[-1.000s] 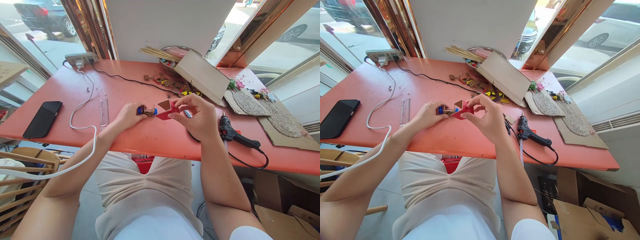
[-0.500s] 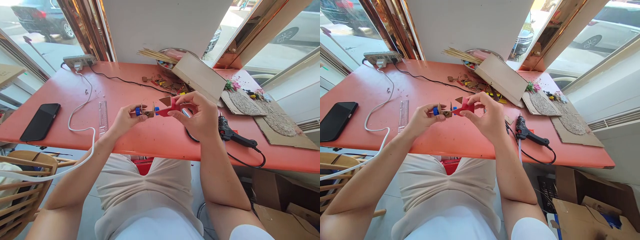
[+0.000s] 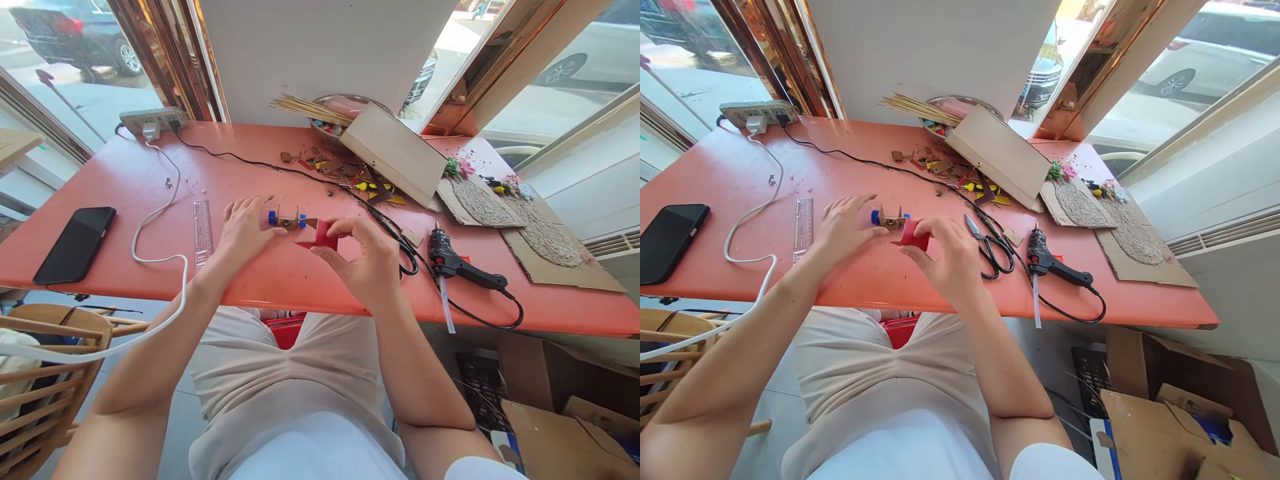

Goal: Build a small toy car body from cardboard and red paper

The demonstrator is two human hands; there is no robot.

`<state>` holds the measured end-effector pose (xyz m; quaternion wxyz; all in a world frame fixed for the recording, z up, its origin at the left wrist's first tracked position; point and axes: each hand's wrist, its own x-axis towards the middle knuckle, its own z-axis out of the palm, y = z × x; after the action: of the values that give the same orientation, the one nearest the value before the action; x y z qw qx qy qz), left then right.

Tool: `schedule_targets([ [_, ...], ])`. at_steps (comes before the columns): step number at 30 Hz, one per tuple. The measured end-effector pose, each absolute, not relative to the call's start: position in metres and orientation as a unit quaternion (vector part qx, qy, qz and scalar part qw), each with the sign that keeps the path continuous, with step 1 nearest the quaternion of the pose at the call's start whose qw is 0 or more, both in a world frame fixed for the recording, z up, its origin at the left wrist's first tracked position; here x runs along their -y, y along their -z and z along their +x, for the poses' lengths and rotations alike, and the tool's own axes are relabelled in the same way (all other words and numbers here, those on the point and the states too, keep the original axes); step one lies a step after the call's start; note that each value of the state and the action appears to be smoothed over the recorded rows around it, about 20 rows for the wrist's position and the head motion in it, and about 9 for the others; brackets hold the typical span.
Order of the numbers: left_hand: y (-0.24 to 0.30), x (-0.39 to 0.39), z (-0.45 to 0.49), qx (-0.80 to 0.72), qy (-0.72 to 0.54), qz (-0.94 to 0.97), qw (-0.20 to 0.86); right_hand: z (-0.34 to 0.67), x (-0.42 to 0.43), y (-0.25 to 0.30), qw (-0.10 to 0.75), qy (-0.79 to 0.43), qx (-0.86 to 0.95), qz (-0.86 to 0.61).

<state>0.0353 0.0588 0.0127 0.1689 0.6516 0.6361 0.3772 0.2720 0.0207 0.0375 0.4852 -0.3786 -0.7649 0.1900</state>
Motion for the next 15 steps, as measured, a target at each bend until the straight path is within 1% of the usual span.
schedule_targets([
  [2,-0.019,-0.038,0.037,-0.592,-0.446,0.638,0.209,0.267,-0.009,-0.036,0.498,-0.198,0.762,-0.363],
  [4,-0.024,-0.012,0.042,-0.522,-0.51,0.615,0.3,0.264,0.002,-0.037,0.498,-0.22,0.764,-0.347],
  [6,-0.028,0.012,0.049,-0.44,-0.503,0.616,0.417,0.26,0.011,-0.037,0.483,-0.26,0.762,-0.344],
  [7,-0.029,0.021,0.053,-0.419,-0.483,0.621,0.454,0.258,0.015,-0.037,0.474,-0.286,0.758,-0.345],
  [9,-0.029,0.034,0.06,-0.433,-0.443,0.623,0.478,0.254,0.023,-0.036,0.459,-0.335,0.747,-0.346],
  [11,-0.027,0.038,0.065,-0.46,-0.429,0.608,0.484,0.255,0.029,-0.037,0.45,-0.35,0.749,-0.338],
  [13,-0.022,0.037,0.064,-0.481,-0.441,0.589,0.477,0.267,0.034,-0.041,0.442,-0.306,0.775,-0.333],
  [15,-0.015,0.034,0.058,-0.496,-0.462,0.578,0.454,0.296,0.035,-0.048,0.433,-0.204,0.802,-0.357],
])
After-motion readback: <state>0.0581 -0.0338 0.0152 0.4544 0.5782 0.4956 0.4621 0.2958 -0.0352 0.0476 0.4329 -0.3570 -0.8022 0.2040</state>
